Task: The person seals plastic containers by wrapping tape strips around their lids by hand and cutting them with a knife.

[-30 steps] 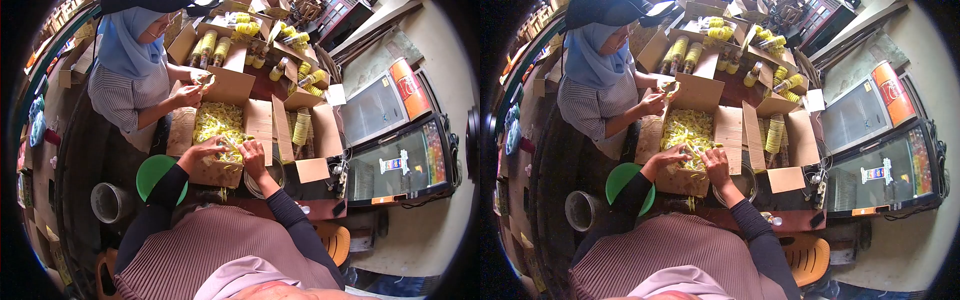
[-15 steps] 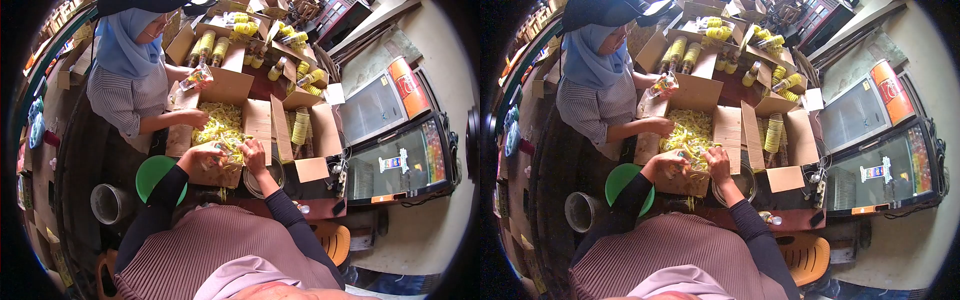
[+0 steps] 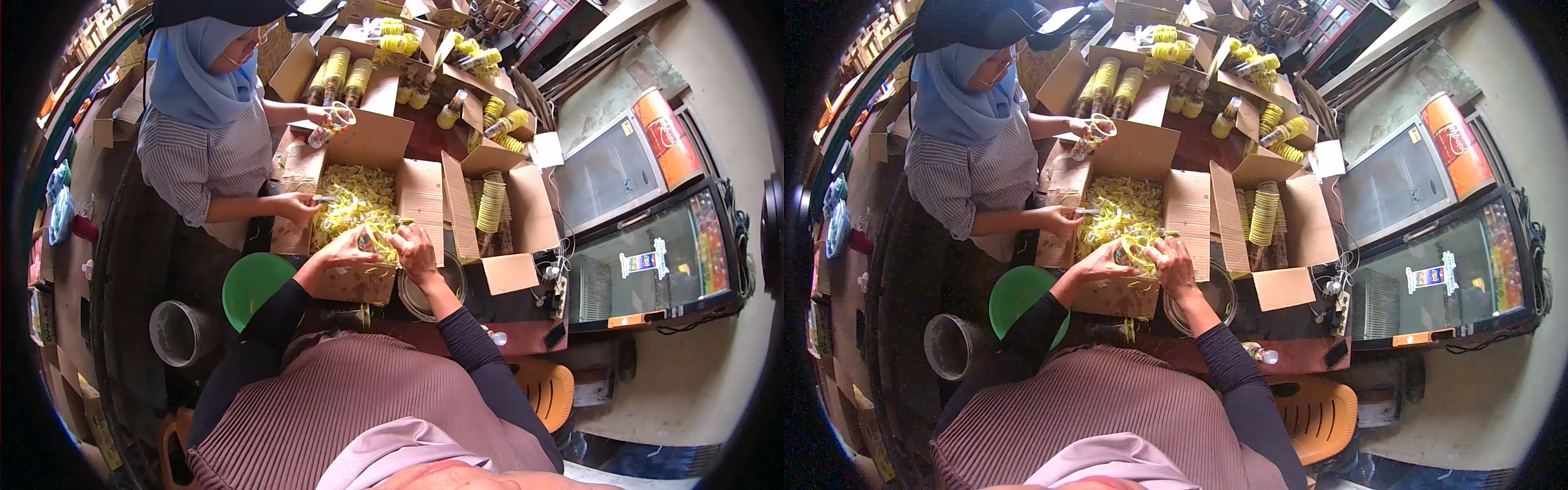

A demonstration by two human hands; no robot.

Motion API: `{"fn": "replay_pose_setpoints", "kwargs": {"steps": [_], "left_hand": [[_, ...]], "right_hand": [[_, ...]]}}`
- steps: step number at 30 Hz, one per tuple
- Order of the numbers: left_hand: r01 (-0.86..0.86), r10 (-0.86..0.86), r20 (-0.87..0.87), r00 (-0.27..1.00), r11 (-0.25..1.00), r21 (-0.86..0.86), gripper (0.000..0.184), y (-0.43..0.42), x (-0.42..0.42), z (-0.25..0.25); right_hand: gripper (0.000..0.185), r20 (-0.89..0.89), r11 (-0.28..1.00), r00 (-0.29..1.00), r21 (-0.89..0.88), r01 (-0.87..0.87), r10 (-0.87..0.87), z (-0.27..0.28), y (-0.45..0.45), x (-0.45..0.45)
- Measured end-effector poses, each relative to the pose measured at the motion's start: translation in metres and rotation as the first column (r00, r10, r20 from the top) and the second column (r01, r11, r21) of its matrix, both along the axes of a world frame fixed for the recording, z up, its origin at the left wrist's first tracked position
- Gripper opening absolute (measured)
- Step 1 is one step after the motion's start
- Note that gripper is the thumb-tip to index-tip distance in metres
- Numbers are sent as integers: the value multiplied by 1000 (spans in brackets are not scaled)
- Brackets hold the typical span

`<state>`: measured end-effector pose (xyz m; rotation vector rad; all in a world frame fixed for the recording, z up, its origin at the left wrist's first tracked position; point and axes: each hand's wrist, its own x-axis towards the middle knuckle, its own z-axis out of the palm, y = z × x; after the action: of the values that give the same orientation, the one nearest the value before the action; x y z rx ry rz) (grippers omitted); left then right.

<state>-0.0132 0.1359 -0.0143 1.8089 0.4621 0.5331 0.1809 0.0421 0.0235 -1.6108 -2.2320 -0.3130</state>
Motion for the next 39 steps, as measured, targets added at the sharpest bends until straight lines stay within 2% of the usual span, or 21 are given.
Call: {"fn": "replay_pose_setpoints", "kwargs": {"steps": [2, 3, 6, 8, 9, 10, 12, 14, 16, 20, 22, 24, 25, 27, 28, 30, 32, 34, 36, 38, 39], "left_hand": [[24, -79, -121, 990, 918, -397, 72, -1, -6, 18], [19, -51, -56, 997, 885, -465, 70, -2, -6, 13], [171, -282, -103, 954, 791, -587, 69, 16, -6, -7], [126, -206, -65, 976, 790, -600, 67, 8, -7, 3], [84, -132, -32, 991, 781, -619, 66, 3, -8, 13], [83, -132, -33, 991, 782, -618, 66, -1, -9, 18], [-89, 86, -24, 996, 935, -344, 62, -6, -9, 23], [-86, 75, -42, 996, 917, -389, 63, -5, -7, 18], [-176, 176, 4, 984, 984, 31, 69, -3, -3, 7], [-266, 271, -61, 961, 960, 83, 69, -2, 0, 2], [-236, 238, -98, 966, 971, 26, 68, -2, 0, 5], [-184, 167, -165, 972, 979, -89, 68, -1, 0, 8], [-183, 167, -166, 972, 979, -89, 68, -2, 2, 2], [-148, 143, 79, 987, 987, 66, 62, -4, 7, -9], [-146, 141, 77, 987, 987, 65, 62, -4, 6, -9], [-117, 112, -53, 992, 988, -97, 62, -1, 2, -2], [-128, 135, 48, 990, 984, -123, 60, -4, -2, 9], [-9, 43, 93, 995, 939, -344, 61, -5, -3, 12], [-10, 41, 83, 996, 939, -343, 59, -3, -3, 7], [-20, 46, 68, 997, 939, -343, 56, -1, -2, -3], [-20, 46, 67, 997, 938, -345, 56, 3, -1, -14]], "right_hand": [[19, 14, 999, 1000, 33, -20, 19, 5, -1, -3], [19, 24, 998, 1000, 62, -16, 15, 9, -3, -6], [17, 8, 996, 1000, 79, 28, -29, 7, -3, -5], [15, -18, 995, 998, 76, 63, -62, 3, 2, -3], [12, -148, 995, 985, 29, 98, -93, 3, 4, -4], [9, -274, 992, 953, -24, 127, -128, 4, 4, -4], [4, -335, 988, 930, -70, 135, -151, 7, 4, 1], [6, -349, 981, 921, -141, 132, -173, 11, 4, 5], [3, -362, 990, 922, -81, 119, -140, 17, 1, 2], [5, -325, 993, 940, -85, 83, -106, 26, -6, -4], [6, -307, 994, 947, -82, 70, -93, 25, -8, -7], [12, -120, 995, 990, 47, 84, -78, 22, -8, -7], [12, -120, 995, 990, 47, 85, -78, 21, -8, -8], [18, 23, 988, 993, 98, 116, -119, 16, -6, -8], [18, 21, 988, 992, 96, 118, -121, 13, -7, -7], [19, -22, 989, 994, 107, 104, -103, 8, -3, -4], [21, -47, 993, 994, 63, 101, -99, 5, -1, 0], [28, -61, 1000, 998, 14, 9, -8, 6, 2, 5], [24, -47, 999, 999, 32, -10, 12, 7, 0, 4], [22, 122, 999, 992, 47, -25, 19, 7, -4, 0], [19, 109, 994, 994, 106, -32, 20, 4, -4, -2]]}}
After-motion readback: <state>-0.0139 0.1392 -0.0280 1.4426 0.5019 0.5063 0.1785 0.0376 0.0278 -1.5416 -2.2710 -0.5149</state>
